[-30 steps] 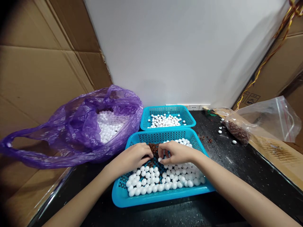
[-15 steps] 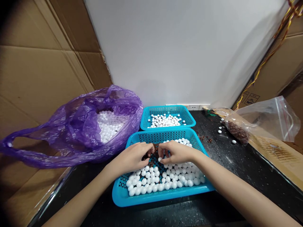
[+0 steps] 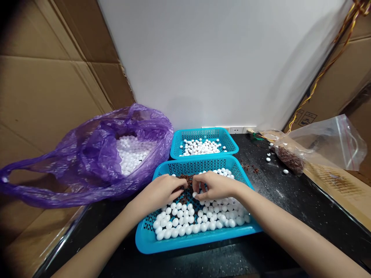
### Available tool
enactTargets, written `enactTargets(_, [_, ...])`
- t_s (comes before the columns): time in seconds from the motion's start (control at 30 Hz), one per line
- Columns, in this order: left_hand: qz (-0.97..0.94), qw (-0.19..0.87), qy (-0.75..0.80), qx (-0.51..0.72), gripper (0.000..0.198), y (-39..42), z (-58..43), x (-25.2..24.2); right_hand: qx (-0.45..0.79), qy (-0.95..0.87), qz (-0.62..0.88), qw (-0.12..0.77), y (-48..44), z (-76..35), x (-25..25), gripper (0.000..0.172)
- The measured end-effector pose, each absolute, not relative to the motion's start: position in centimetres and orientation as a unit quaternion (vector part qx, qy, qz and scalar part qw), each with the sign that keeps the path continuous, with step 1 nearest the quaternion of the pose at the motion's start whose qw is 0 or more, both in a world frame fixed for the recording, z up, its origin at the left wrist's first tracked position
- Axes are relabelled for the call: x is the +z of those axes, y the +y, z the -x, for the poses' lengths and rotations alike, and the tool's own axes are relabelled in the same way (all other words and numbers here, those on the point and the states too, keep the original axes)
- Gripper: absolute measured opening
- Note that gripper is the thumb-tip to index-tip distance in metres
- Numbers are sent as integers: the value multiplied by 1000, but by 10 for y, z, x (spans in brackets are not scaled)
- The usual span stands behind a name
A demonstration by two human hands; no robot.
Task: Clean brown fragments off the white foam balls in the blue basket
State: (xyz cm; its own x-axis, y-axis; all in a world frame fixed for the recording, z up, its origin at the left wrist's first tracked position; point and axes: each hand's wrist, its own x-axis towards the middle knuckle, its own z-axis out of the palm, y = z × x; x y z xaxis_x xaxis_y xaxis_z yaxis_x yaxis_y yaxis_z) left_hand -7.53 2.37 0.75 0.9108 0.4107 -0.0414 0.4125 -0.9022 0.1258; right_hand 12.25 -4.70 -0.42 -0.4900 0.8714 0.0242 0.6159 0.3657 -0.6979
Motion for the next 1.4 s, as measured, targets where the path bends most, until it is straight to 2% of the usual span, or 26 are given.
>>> enactTargets(0.37, [-977,50,207,-2,10,22,76,7,314,-806,461,198,-47,-123,-5,8])
enactTargets(0.63, [-977,84,194,16,11,24,77,5,320,-784,483,222,-47,-123,-6,7])
enactTargets(0.77, [-971,146,178,68,9,21,78,9,352,-703,525,326,-42,-125,-9,8])
enactTargets(0.93, [-941,221,208,147,11,18,81,13,494,-566,494,438,-36,-128,-7,23])
enactTargets(1.1, [-907,304,230,179,15,19,82,11,545,-539,453,455,-37,-129,-6,26])
enactTargets(1.4, [-880,355,249,194,15,18,83,13,586,-538,424,433,-39,-128,-4,20])
